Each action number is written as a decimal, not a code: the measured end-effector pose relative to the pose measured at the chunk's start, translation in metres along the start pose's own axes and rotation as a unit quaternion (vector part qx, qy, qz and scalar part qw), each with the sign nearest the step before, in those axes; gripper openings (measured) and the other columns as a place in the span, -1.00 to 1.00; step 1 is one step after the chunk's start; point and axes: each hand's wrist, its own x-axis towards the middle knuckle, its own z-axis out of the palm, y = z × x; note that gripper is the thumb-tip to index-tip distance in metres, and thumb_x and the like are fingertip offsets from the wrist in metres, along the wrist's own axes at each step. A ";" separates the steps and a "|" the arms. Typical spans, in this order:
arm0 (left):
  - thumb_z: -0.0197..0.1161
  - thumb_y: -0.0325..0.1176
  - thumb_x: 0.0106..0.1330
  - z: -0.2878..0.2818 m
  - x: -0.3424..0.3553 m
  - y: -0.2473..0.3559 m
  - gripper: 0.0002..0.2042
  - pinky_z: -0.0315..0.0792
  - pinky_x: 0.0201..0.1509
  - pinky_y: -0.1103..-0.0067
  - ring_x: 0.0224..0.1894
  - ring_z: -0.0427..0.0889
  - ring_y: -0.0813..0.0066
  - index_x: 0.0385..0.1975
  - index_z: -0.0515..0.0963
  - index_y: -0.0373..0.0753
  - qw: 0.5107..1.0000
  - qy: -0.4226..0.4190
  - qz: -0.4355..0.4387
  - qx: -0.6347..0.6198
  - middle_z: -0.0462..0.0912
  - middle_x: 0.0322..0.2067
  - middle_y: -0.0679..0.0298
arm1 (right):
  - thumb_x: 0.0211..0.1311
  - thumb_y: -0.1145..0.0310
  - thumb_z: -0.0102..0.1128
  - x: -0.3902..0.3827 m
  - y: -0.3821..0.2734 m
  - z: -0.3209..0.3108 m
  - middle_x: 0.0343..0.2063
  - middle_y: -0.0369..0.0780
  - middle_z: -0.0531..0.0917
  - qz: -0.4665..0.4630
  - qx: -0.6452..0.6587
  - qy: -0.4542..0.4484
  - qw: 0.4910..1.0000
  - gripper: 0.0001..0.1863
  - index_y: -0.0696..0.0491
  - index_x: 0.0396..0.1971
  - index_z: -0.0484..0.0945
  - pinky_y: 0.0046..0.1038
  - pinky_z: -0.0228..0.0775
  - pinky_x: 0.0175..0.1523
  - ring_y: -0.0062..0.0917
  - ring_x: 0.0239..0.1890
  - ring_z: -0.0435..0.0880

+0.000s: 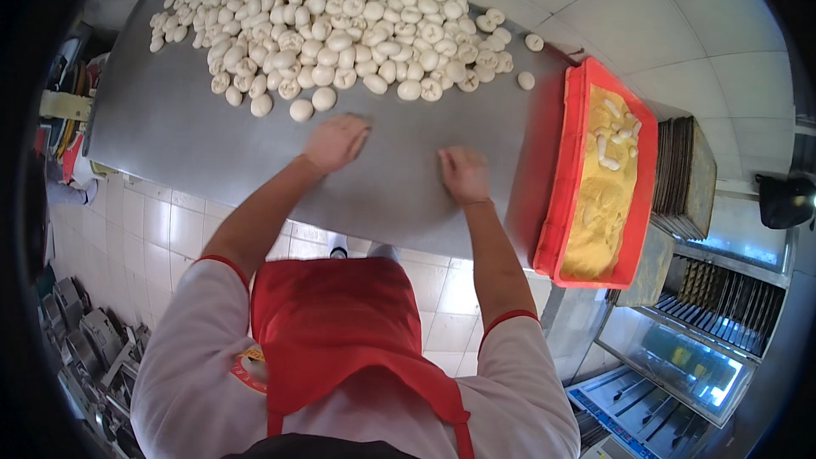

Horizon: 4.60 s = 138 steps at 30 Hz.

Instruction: The person picks up dough pieces from a pile on a metal table, rolls them into elongated shapes by hand, and places them into a red container filled with cornmeal.

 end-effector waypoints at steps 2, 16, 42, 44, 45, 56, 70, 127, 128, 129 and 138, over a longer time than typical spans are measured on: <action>0.28 -0.26 0.47 -0.030 -0.047 0.016 -0.64 0.50 0.13 0.23 -0.01 0.57 0.00 0.21 0.58 -0.20 0.997 -0.022 -0.011 0.068 0.60 -0.07 0.04 | 0.42 0.37 0.32 -0.045 -0.005 -0.017 -0.31 -0.12 0.66 0.007 -0.032 0.058 0.998 -0.92 0.03 -0.21 0.61 -0.09 0.43 -0.12 -0.10 -0.25 0.62; 0.27 0.09 0.46 0.035 0.093 0.061 -0.26 0.22 0.54 0.13 0.46 0.33 0.01 0.54 0.30 -0.18 0.988 -0.121 0.035 0.085 0.41 0.39 0.11 | 0.46 -0.04 0.22 0.085 0.032 -0.010 -0.02 -0.03 0.54 0.154 -0.134 0.015 0.979 -0.56 0.03 0.02 0.53 0.00 0.31 0.15 -0.04 0.04 0.52; 0.39 -0.12 0.45 -0.066 0.072 0.086 -0.53 0.58 0.24 0.28 0.19 0.72 0.04 0.20 0.61 -0.33 0.962 0.023 -0.200 -0.183 0.73 0.12 -0.04 | 0.65 -0.24 -0.11 0.017 -0.020 -0.157 0.10 -0.07 0.61 0.178 0.865 0.249 0.399 -0.28 0.09 0.42 0.31 -0.21 0.60 0.23 -0.30 0.11 0.67; 0.41 -0.15 0.39 -0.080 0.070 0.040 -0.61 0.57 0.16 0.19 0.10 0.70 -0.06 0.05 0.64 -0.31 0.966 0.023 -0.254 0.036 0.73 0.01 -0.05 | 0.66 -0.13 -0.06 0.045 0.038 -0.161 0.09 -0.07 0.63 0.242 0.804 0.427 0.336 -0.39 0.08 0.36 0.42 -0.20 0.60 0.24 -0.29 0.15 0.67; 0.42 -0.17 0.36 -0.085 0.067 0.019 -0.64 0.57 0.11 0.14 0.05 0.70 -0.11 -0.03 0.66 -0.31 0.960 -0.028 -0.260 0.104 0.72 -0.05 -0.05 | 0.68 -0.07 -0.05 0.060 0.054 -0.144 0.06 -0.08 0.64 0.261 0.784 0.395 0.402 -0.44 0.07 0.33 0.47 -0.21 0.57 0.28 -0.28 0.17 0.67; 0.54 -0.40 0.25 -0.050 0.017 0.034 -0.64 0.58 0.07 0.20 0.07 0.61 -0.01 0.02 0.66 -0.30 0.966 0.035 -0.256 0.030 0.59 -0.01 0.02 | 0.24 0.31 0.40 0.132 -0.041 0.002 -0.14 -0.03 0.75 0.358 0.211 0.107 0.903 -0.70 0.08 -0.06 0.66 -0.12 0.62 0.04 -0.05 -0.12 0.77; 0.37 -0.36 0.34 -0.060 -0.119 0.091 -0.25 0.20 0.61 0.05 0.56 0.27 -0.25 0.54 0.28 -0.36 0.992 -0.127 0.005 0.014 0.32 0.50 -0.18 | 0.47 0.06 0.25 -0.160 -0.103 -0.064 0.62 0.19 0.06 0.247 -0.076 -0.176 0.950 -0.08 0.29 0.59 0.08 0.09 -0.01 0.65 0.15 0.65 0.06; 0.46 -0.47 0.31 -0.084 -0.087 -0.010 -0.60 0.58 0.12 0.28 0.02 0.70 0.11 0.13 0.64 -0.42 0.957 0.044 -0.261 -0.116 0.70 0.00 -0.02 | 0.31 0.25 0.31 0.018 0.060 -0.086 0.13 -0.10 0.72 0.233 0.074 -0.085 0.966 -0.56 -0.07 0.19 0.66 -0.13 0.58 0.23 -0.15 0.18 0.70; 0.40 -0.51 0.37 -0.080 -0.105 -0.003 -0.61 0.57 0.19 0.29 0.10 0.69 0.12 0.18 0.62 -0.43 0.975 0.053 -0.200 -0.085 0.69 0.07 -0.03 | 0.36 0.24 0.28 -0.028 0.033 -0.084 0.12 -0.09 0.72 0.177 0.026 -0.059 0.982 -0.58 -0.08 0.20 0.65 -0.12 0.58 0.23 -0.15 0.18 0.69; 0.40 -0.51 0.37 -0.067 -0.119 0.008 -0.61 0.57 0.19 0.29 0.10 0.69 0.12 0.18 0.62 -0.43 0.970 0.003 -0.221 -0.106 0.69 0.07 -0.03 | 0.35 0.35 0.28 -0.066 0.006 -0.081 0.02 -0.09 0.73 0.182 -0.003 -0.111 0.977 -0.64 0.00 0.13 0.65 -0.07 0.55 0.22 -0.09 0.12 0.69; 0.19 -0.13 0.49 -0.021 -0.034 0.063 -0.17 0.03 0.68 -0.01 0.64 0.07 -0.28 0.61 0.03 -0.47 0.961 -0.230 0.064 0.142 0.13 0.59 -0.22 | 0.43 -0.23 0.20 -0.110 -0.074 -0.054 0.65 0.10 0.04 0.283 -0.099 -0.072 0.951 0.07 0.26 0.61 0.03 -0.01 -0.16 0.72 0.04 0.69 -0.02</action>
